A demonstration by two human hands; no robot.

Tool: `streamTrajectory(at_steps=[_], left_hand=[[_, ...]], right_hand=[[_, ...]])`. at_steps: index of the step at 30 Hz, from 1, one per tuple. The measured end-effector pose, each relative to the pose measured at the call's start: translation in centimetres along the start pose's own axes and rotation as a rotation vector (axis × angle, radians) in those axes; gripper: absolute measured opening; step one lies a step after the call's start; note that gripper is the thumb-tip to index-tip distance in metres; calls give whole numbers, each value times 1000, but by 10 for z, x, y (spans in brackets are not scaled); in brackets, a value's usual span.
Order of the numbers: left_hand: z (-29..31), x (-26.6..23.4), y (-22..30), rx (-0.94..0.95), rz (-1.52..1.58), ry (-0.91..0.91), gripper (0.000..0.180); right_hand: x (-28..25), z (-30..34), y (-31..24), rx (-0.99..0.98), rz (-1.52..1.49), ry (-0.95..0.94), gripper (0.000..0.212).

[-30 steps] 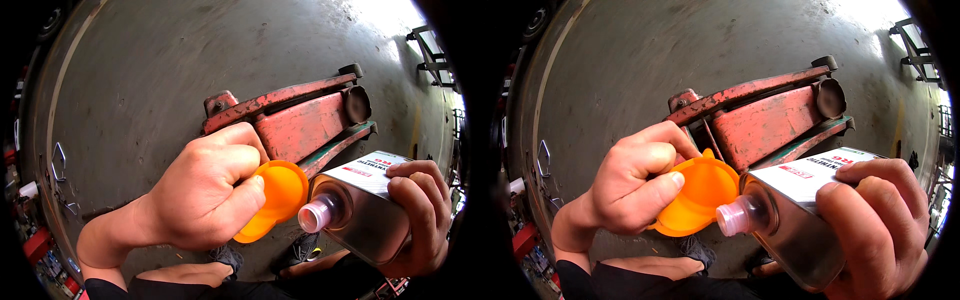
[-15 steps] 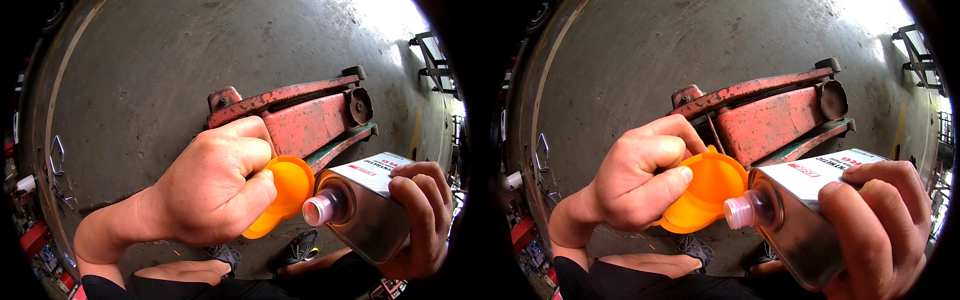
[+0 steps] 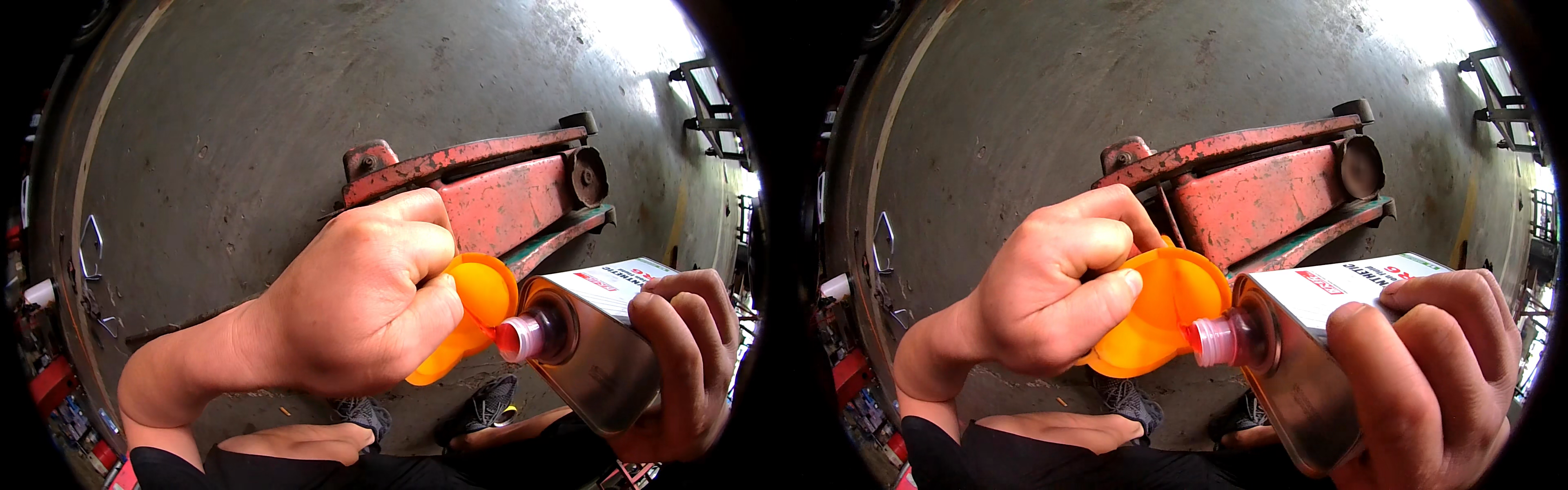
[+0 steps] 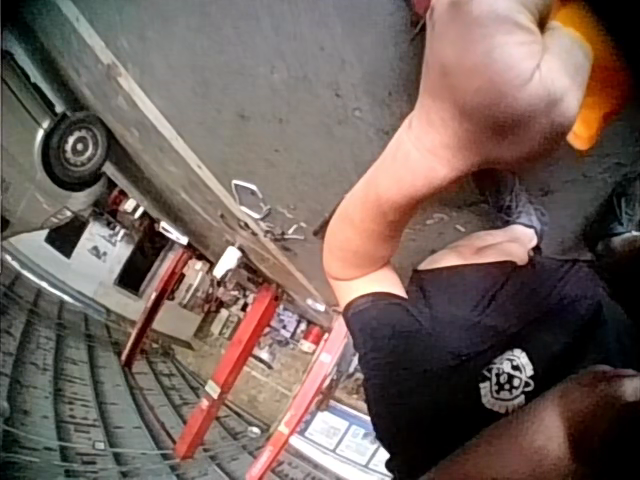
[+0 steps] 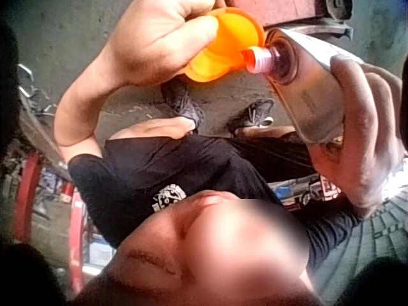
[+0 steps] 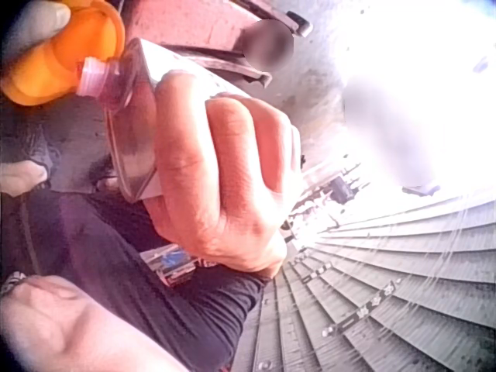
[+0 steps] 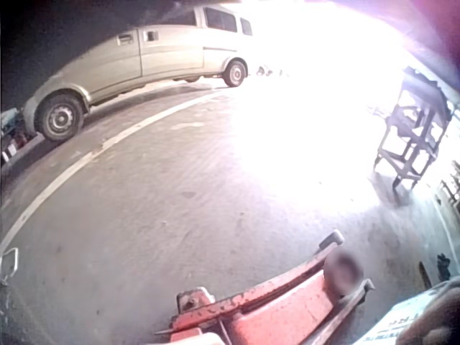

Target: The person walks through a garage, picks up a floor jack, retrieves a bottle of CVT fluid and a funnel, then pours the fluid into the jack's reservoir using the funnel. The person handles the bottle and funnel with both hands and completes the pour.

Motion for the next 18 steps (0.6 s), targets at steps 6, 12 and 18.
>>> streamTrajectory(at_steps=[6,12,18], left_hand=[[-1,0,0,3,-7,-10,17],[-2,0,0,-28,0,-27,17],[-2,1,-2,-23,14,-19,16]], right_hand=[[-1,1,-1,-2,36,4,82],[-2,3,0,-2,39,11,82],[0,0,-3,1,85,21,84]])
Point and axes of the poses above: each hand's wrist, its own z-axis away from the middle knuckle, its own x-axis out of the palm, y = z × x, the point moved 4 cm from there along -z, towards the middle knuckle, and after that the axes turned 14 degrees about -z, right-handed, at the moved point
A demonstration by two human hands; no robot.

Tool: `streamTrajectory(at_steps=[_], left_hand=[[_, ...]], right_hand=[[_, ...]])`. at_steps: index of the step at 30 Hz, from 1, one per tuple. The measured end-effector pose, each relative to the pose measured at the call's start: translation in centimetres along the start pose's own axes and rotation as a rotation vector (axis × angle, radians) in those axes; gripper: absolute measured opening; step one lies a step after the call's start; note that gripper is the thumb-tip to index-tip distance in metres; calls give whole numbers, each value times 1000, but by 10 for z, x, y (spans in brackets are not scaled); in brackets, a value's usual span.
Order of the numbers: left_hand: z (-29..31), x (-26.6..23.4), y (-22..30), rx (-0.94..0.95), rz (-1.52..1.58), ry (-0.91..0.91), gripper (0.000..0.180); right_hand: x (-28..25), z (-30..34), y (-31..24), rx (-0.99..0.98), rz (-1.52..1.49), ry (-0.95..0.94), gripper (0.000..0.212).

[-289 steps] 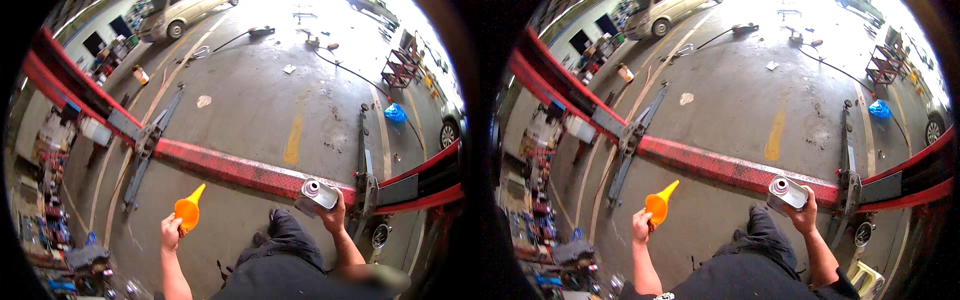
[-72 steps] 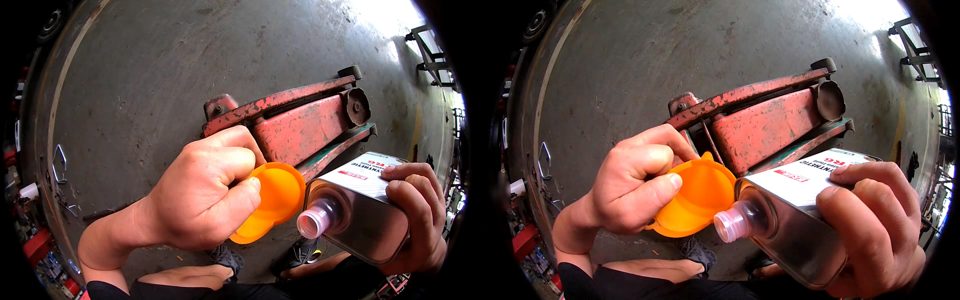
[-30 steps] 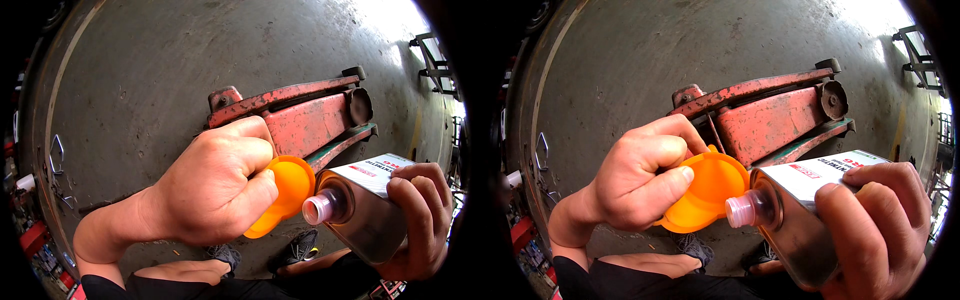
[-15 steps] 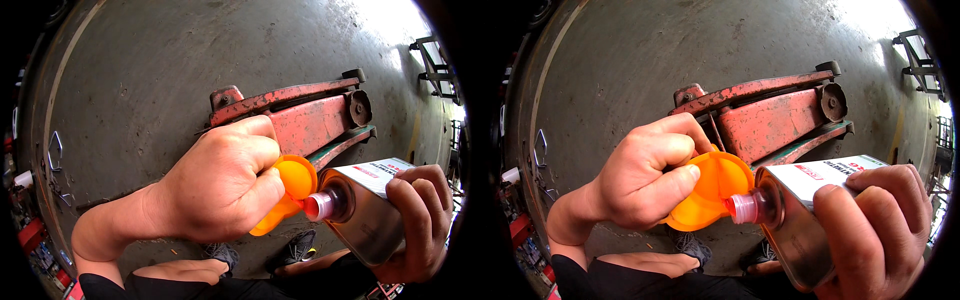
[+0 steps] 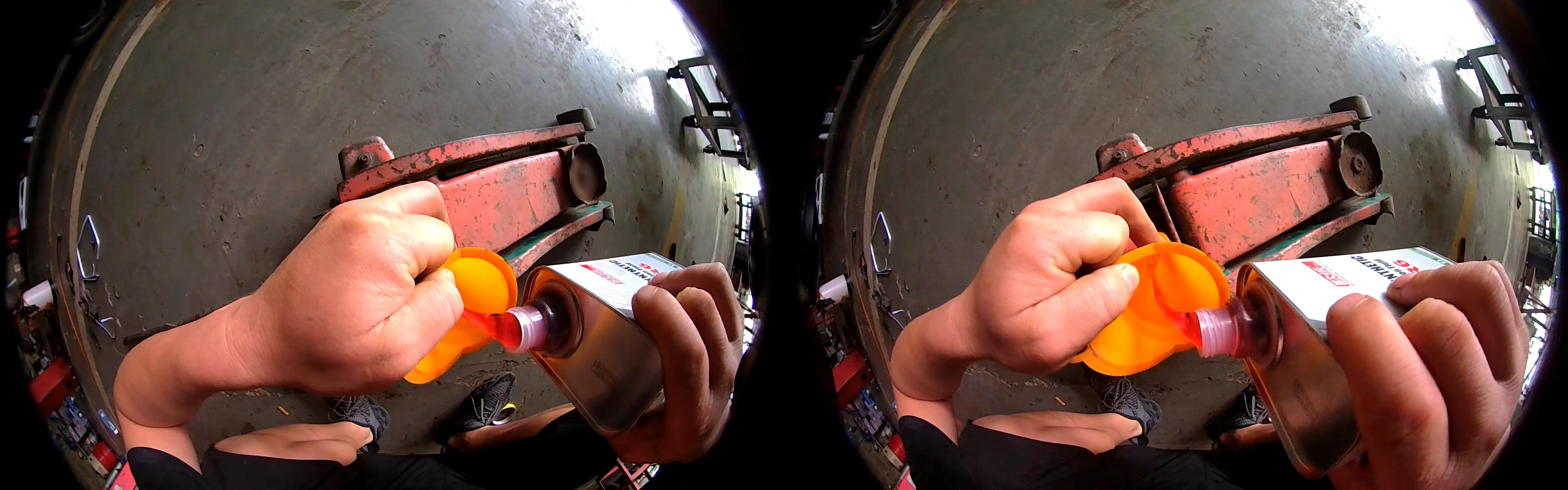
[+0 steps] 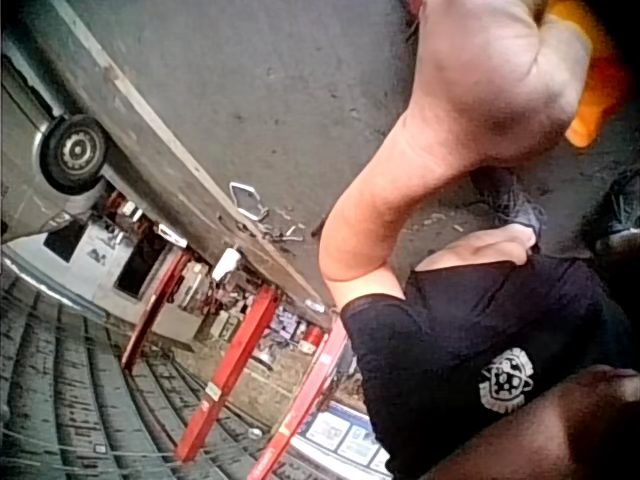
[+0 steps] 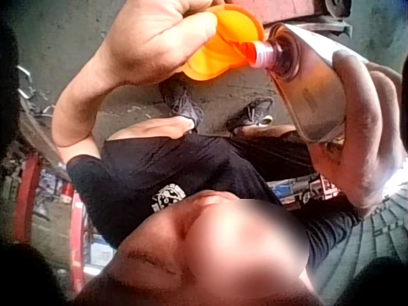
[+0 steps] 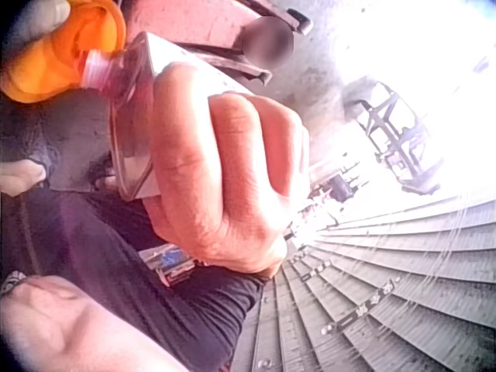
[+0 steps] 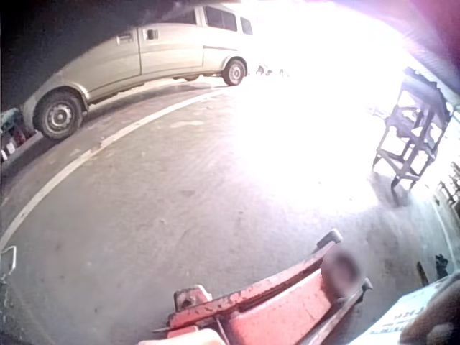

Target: The person walks through a garage, picks up a floor jack, retrieves a bottle of CVT fluid and a funnel, then pours the fluid into the jack's reservoir using the funnel. The person handles the bottle and funnel with both hands and completes the pour.

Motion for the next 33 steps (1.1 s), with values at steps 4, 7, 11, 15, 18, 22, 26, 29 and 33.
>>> streamTrajectory(at_steps=[4,7,11,15,18,22,26,29,33], left_hand=[[0,0,0,0,-15,0,16],[1,-1,2,11,-18,9,17],[1,1,-2,0,-30,-15,17],[0,0,0,-31,-9,-25,17],[2,-1,-1,-34,-38,-30,18],[0,0,0,-34,-35,-32,18],[0,-1,-1,-38,-38,-30,18],[1,-1,0,-40,-28,-25,18],[1,-1,1,-57,-11,-28,17]], right_hand=[[-3,-2,-1,5,-11,0,87],[-3,-1,1,2,-38,8,88],[0,2,3,15,-61,17,89],[0,6,4,26,-81,29,90],[-2,6,6,26,-103,46,91],[-3,12,9,44,-138,70,92],[-4,18,13,58,-186,97,93],[-4,23,16,75,-223,127,94],[-2,31,21,103,-287,177,95]])
Point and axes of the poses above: each hand's wrist, its own z-axis away from the middle knuckle, its own x-axis out of the palm, y = z × x, the point moved 4 cm from there along -z, towards the middle knuckle, and after that the axes turned 14 degrees about -z, right-handed, at the moved point
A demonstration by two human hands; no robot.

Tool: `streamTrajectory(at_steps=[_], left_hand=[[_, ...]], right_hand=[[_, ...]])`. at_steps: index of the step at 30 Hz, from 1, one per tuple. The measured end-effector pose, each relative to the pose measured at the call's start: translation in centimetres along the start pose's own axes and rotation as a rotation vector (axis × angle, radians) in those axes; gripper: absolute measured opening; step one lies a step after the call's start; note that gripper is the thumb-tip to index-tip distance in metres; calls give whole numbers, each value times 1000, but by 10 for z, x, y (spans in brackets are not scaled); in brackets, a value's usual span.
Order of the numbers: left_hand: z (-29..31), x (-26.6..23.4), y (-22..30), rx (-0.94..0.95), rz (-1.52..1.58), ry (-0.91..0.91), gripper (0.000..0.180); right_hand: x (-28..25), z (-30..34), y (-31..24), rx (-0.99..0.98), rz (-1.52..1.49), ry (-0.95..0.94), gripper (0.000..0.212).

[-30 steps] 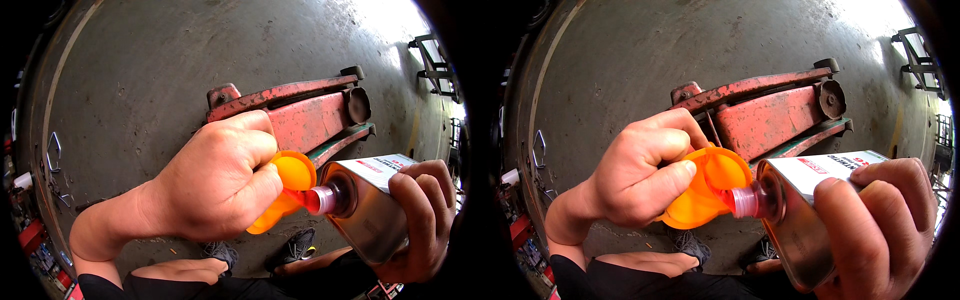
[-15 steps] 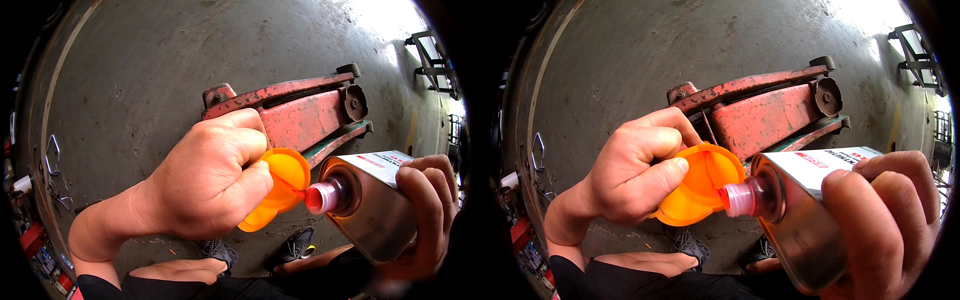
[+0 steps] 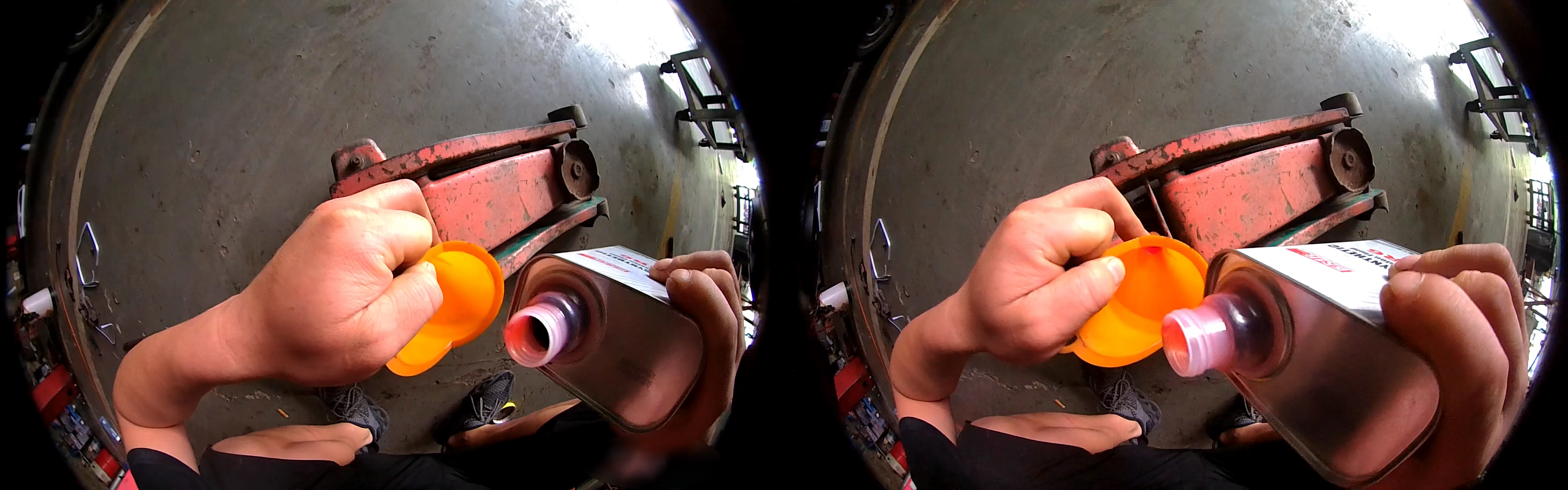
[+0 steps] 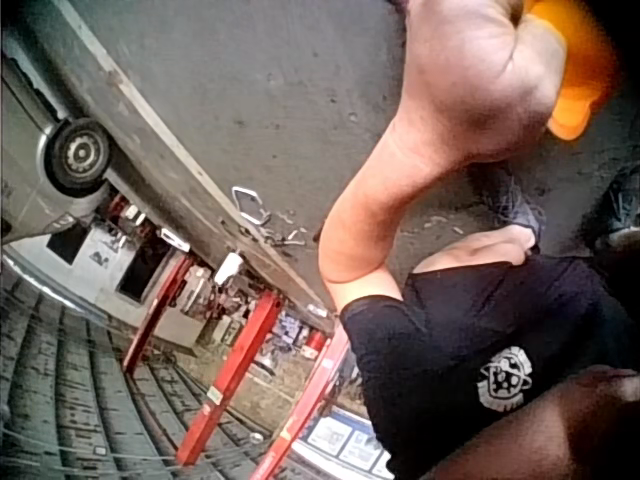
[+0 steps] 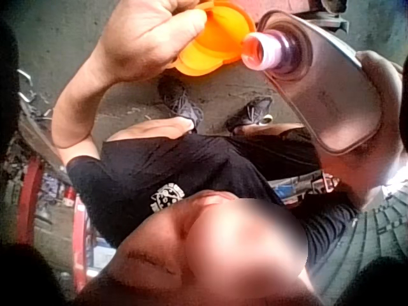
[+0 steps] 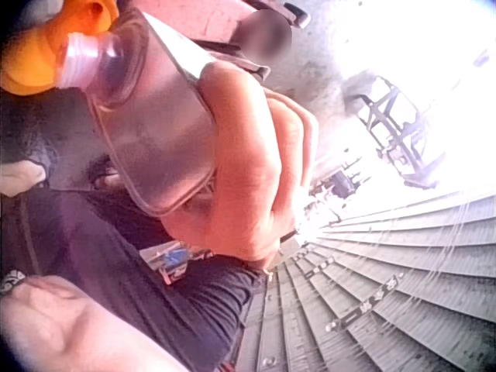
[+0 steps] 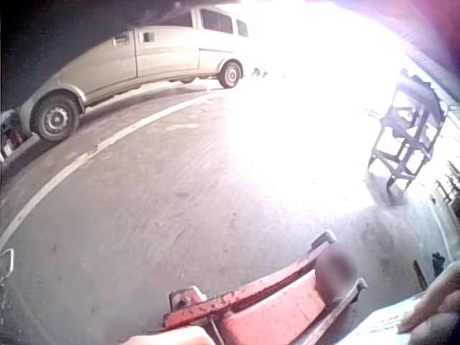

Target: The person walks through a garage, picks up a floor jack, retrieves a bottle of CVT fluid and a funnel, then pours the fluid into the jack's reservoir using the funnel. The person handles the bottle and funnel with both hands and completes the pour.

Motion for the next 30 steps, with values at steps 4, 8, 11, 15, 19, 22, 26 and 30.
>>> streamTrajectory(at_steps=[4,8,11,15,19,22,26,30], left_hand=[[1,0,0,11,-24,4,17],[1,0,0,31,-26,18,17],[1,0,0,33,-23,24,17],[4,0,0,11,-23,39,17],[2,2,3,2,0,27,19],[2,2,4,0,0,26,20],[1,4,2,-22,-3,15,22],[0,3,4,-36,-23,9,24]], right_hand=[[4,11,8,39,-82,53,96],[4,27,16,84,-165,83,97],[9,37,25,80,-227,119,78],[20,54,43,64,-294,84,68],[34,77,60,86,-345,46,70],[40,88,67,93,-373,33,72],[43,93,67,78,-383,27,72],[41,96,66,76,-396,25,72]])
Point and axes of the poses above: each hand's wrist, its own z-axis away from the middle knuckle, its own x-axis out of the palm, y = z × x, the point moved 4 cm from there along -z, towards the middle knuckle, and after that the axes turned 14 degrees about -z, right-handed, at the moved point
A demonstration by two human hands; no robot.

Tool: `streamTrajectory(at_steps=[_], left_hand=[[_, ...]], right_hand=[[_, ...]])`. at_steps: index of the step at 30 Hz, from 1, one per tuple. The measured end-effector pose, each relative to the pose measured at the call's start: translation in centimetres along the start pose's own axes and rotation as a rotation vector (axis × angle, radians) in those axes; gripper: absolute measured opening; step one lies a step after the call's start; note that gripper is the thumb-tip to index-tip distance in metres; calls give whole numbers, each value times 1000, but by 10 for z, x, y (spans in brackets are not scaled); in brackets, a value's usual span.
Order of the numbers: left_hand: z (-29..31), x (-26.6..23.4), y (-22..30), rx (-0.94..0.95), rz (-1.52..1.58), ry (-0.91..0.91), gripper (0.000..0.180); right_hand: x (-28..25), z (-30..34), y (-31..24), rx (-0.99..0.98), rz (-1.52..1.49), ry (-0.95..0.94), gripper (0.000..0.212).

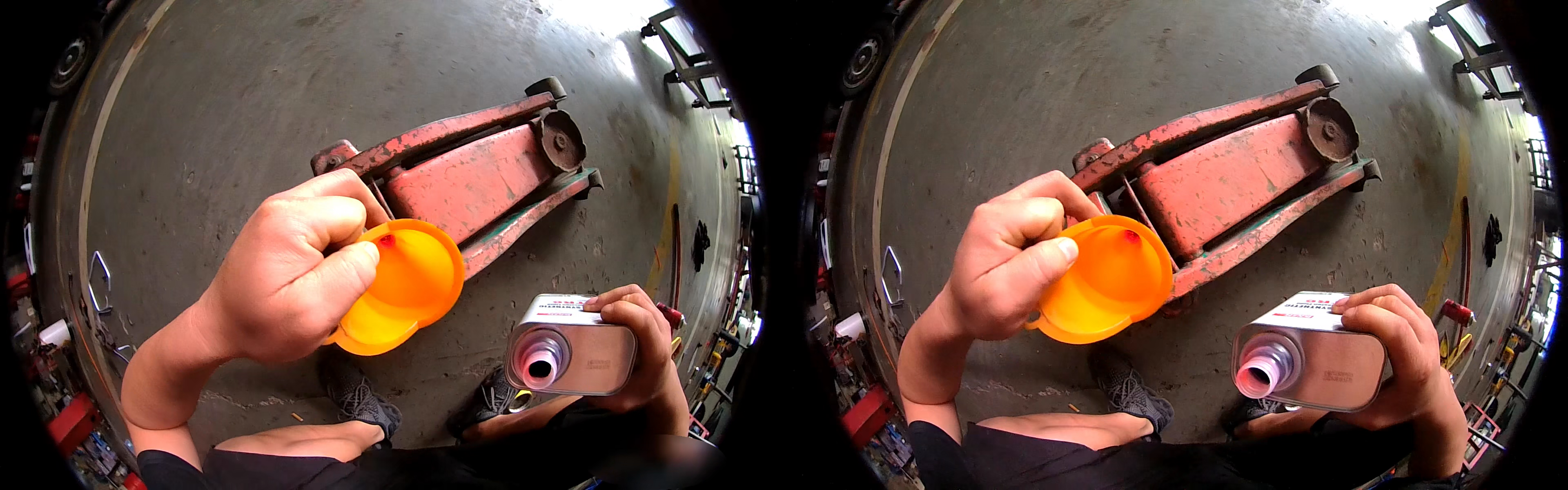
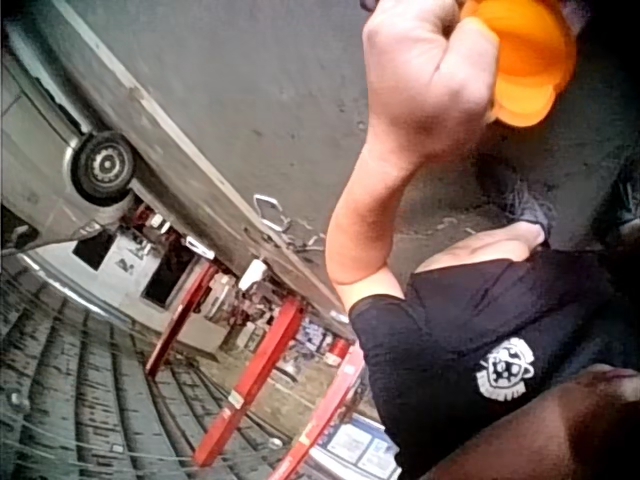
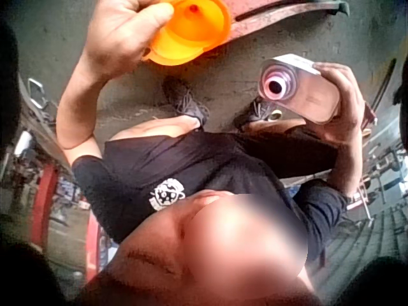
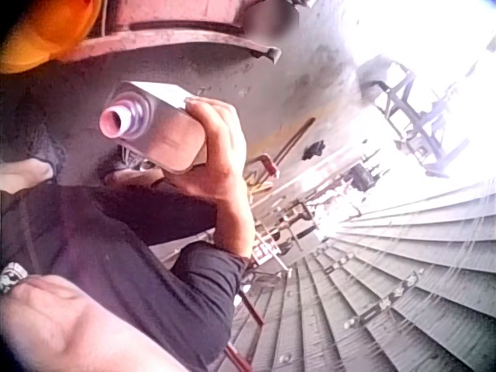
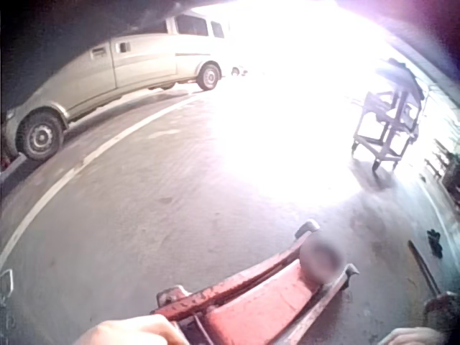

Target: The person walks through a garage, picks up a floor jack, retrieves a bottle of CVT fluid and a funnel, then pours the fluid into the jack's reservoir using the funnel. The person handles the bottle and funnel with both hands and completes the pour.

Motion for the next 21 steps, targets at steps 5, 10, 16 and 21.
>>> streamTrajectory(at_steps=[5,10,16,21], left_hand=[[-1,3,0,-3,13,30,27],[-1,1,5,-95,16,11,29],[-1,1,3,-94,20,12,29],[-1,2,1,-12,60,57,21]], right_hand=[[-1,5,1,-9,16,-4,72],[-2,10,3,-7,8,4,72],[-4,9,5,-21,15,13,71],[-3,9,3,-17,8,4,71]])
Point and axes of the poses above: each hand's wrist, its own z-axis away from the middle knuckle, its own x-axis out of the palm, y = z × x, the point moved 4 cm from there along -z, towards the middle knuckle, and after that the axes turned 14 degrees about -z, right-handed, at the moved point
